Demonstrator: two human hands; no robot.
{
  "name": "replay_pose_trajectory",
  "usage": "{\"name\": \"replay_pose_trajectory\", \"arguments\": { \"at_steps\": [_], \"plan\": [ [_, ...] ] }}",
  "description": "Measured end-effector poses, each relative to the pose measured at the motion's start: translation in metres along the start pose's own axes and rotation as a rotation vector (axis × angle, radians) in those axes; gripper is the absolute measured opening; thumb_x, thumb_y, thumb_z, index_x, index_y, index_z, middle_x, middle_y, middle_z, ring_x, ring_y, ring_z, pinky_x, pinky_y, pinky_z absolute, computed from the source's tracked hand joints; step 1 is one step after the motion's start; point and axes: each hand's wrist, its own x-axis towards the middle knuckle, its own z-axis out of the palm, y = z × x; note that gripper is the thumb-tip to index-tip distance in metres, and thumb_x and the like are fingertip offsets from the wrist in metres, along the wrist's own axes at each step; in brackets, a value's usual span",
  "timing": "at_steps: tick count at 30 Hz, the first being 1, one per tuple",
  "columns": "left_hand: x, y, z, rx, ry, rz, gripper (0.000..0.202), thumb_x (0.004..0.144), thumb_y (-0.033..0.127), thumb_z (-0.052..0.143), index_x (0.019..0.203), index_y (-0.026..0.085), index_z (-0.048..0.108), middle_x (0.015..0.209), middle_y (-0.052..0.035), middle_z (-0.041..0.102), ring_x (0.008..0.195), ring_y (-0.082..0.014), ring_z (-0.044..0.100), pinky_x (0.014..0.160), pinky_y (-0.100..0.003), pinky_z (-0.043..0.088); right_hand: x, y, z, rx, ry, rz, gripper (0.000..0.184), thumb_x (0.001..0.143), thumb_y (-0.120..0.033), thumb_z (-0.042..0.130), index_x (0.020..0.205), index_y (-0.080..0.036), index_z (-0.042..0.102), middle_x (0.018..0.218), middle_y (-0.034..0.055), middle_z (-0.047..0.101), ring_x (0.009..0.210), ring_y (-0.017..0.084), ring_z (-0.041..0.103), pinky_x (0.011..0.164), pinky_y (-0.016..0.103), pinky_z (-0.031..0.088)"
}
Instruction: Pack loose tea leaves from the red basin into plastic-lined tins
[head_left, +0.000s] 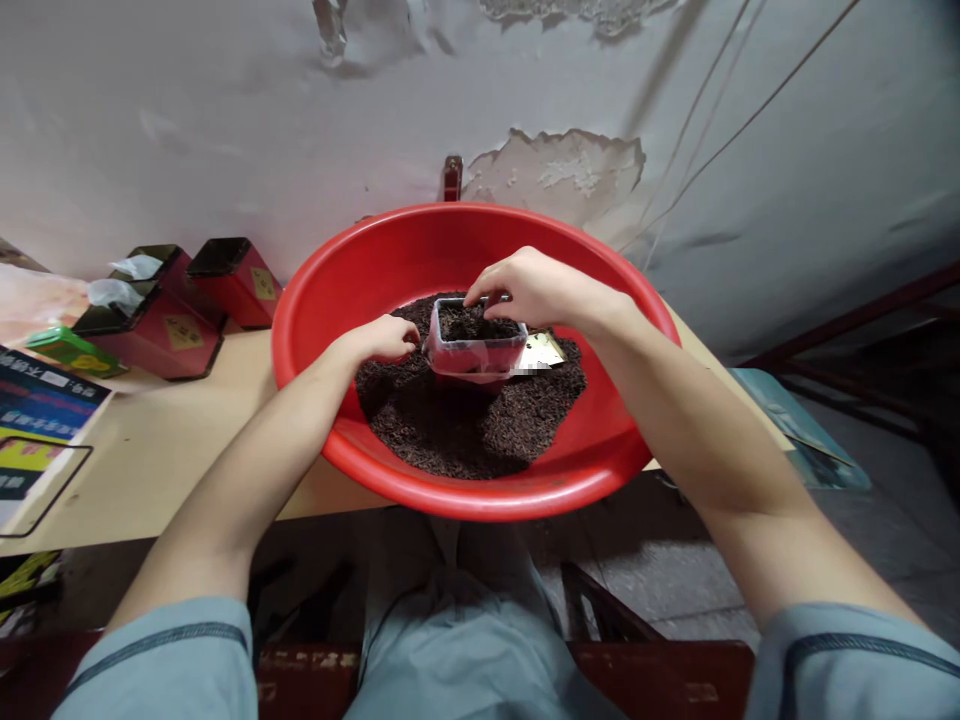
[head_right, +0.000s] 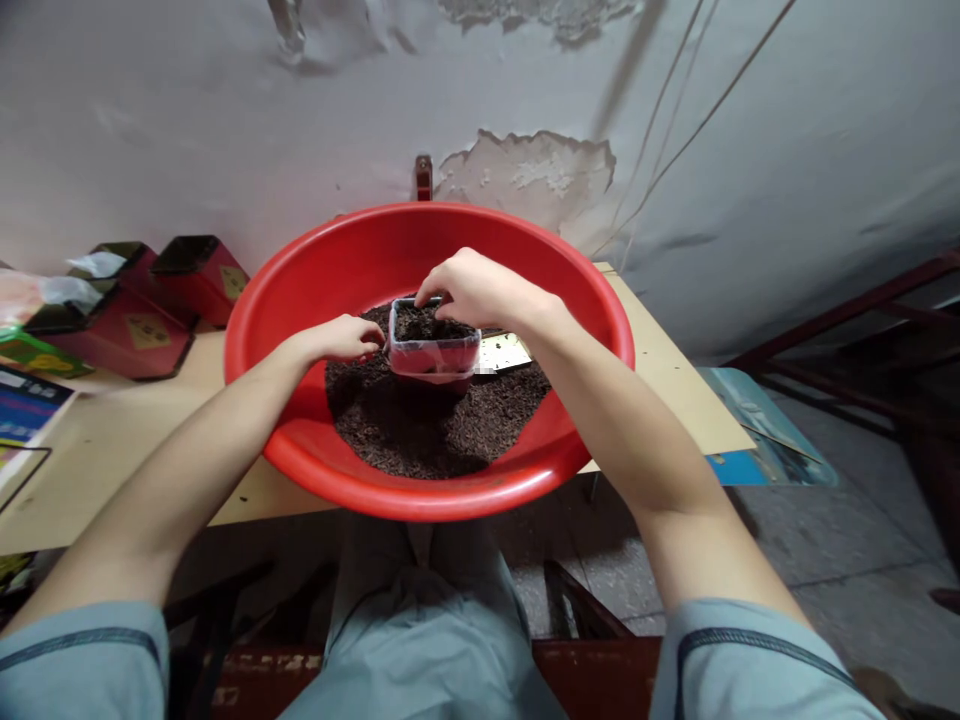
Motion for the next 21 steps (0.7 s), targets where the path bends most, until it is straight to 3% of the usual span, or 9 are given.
{"name": "replay_pose_trajectory", "arguments": {
  "at_steps": [2,4,7,9,10,13,15,19,21],
  "plan": [
    [0.0,0.001,0.0,-0.006,0.021,0.012,0.042,0.092,0.02,0.05,0.125,0.021,0.075,0.092,-0.0022,0.083,0.086,-0.0175,0.078,0.087,-0.023,0.058,-0.005,-0.012,-0.006,0.004,0.077,-0.001,0.028,0.09,-0.012,0.064,0.106,-0.02,0.086,0.103,0.0067,0.083,0.095,0.022,0.076,0.095,0.037,0.057],
    [0.0,0.002,-0.001,-0.013,0.029,0.008,0.043,0.093,0.02,0.05,0.128,0.02,0.075,0.098,-0.0041,0.084,0.091,-0.019,0.078,0.089,-0.025,0.058,-0.01,-0.03,-0.004,0.04,0.036,-0.061,0.028,0.09,-0.011,0.062,0.101,-0.02,0.086,0.098,0.0054,0.083,0.091,0.02,0.076,0.09,0.033,0.057],
    [0.001,0.003,0.0,-0.007,0.036,-0.005,0.044,0.092,0.022,0.051,0.13,0.019,0.075,0.102,-0.0061,0.084,0.095,-0.022,0.078,0.091,-0.029,0.059,-0.019,-0.059,0.026,0.097,-0.357,-0.25,0.029,0.09,-0.014,0.068,0.111,-0.024,0.085,0.101,0.0021,0.083,0.089,0.018,0.076,0.084,0.028,0.057],
    [0.001,0.002,0.001,-0.007,0.035,-0.003,0.044,0.091,0.022,0.052,0.129,0.02,0.075,0.098,-0.0047,0.084,0.094,-0.0215,0.078,0.09,-0.028,0.059,-0.028,-0.073,0.062,-0.014,-0.59,-0.319,0.044,0.088,-0.017,0.075,0.13,-0.028,0.079,0.122,0.0056,0.081,0.093,0.021,0.078,0.079,0.03,0.058],
    [0.001,0.001,0.001,-0.011,0.032,0.0,0.043,0.092,0.022,0.051,0.128,0.02,0.075,0.096,-0.0035,0.084,0.093,-0.0205,0.078,0.089,-0.027,0.058,-0.032,-0.078,0.081,-0.124,-0.637,-0.303,0.052,0.089,-0.017,0.075,0.139,-0.029,0.074,0.135,0.0104,0.076,0.092,0.024,0.08,0.074,0.032,0.059],
    [0.002,-0.001,0.001,-0.015,0.021,0.003,0.041,0.092,0.024,0.052,0.126,0.021,0.075,0.09,-0.0009,0.083,0.092,-0.018,0.078,0.087,-0.023,0.057,-0.04,-0.088,0.124,-0.31,-0.637,-0.252,0.054,0.096,-0.008,0.058,0.146,-0.024,0.068,0.143,0.0218,0.068,0.093,0.029,0.081,0.067,0.035,0.059],
    [0.002,-0.001,0.001,-0.007,0.018,0.0,0.04,0.092,0.024,0.053,0.125,0.022,0.075,0.088,-0.0005,0.083,0.091,-0.018,0.078,0.087,-0.023,0.057,-0.041,-0.09,0.135,-0.305,-0.615,-0.24,0.049,0.098,-0.004,0.05,0.14,-0.019,0.071,0.134,0.0218,0.073,0.092,0.028,0.081,0.068,0.035,0.06],
    [0.001,-0.001,0.0,0.011,0.009,0.006,0.039,0.091,0.024,0.053,0.124,0.022,0.075,0.088,-0.0001,0.083,0.088,-0.0175,0.078,0.084,-0.023,0.057,-0.035,-0.092,0.128,-0.201,-0.589,-0.19,0.033,0.097,-0.006,0.054,0.105,-0.023,0.081,0.104,0.0097,0.083,0.086,0.023,0.077,0.077,0.035,0.062],
    [0.0,-0.001,0.0,0.007,0.024,0.011,0.04,0.091,0.023,0.053,0.124,0.021,0.075,0.087,-0.0003,0.083,0.087,-0.0173,0.078,0.084,-0.022,0.057,-0.032,-0.091,0.12,-0.161,-0.611,-0.182,0.032,0.095,-0.005,0.055,0.093,-0.022,0.082,0.098,0.0096,0.083,0.088,0.024,0.076,0.082,0.038,0.062]
  ]
}}
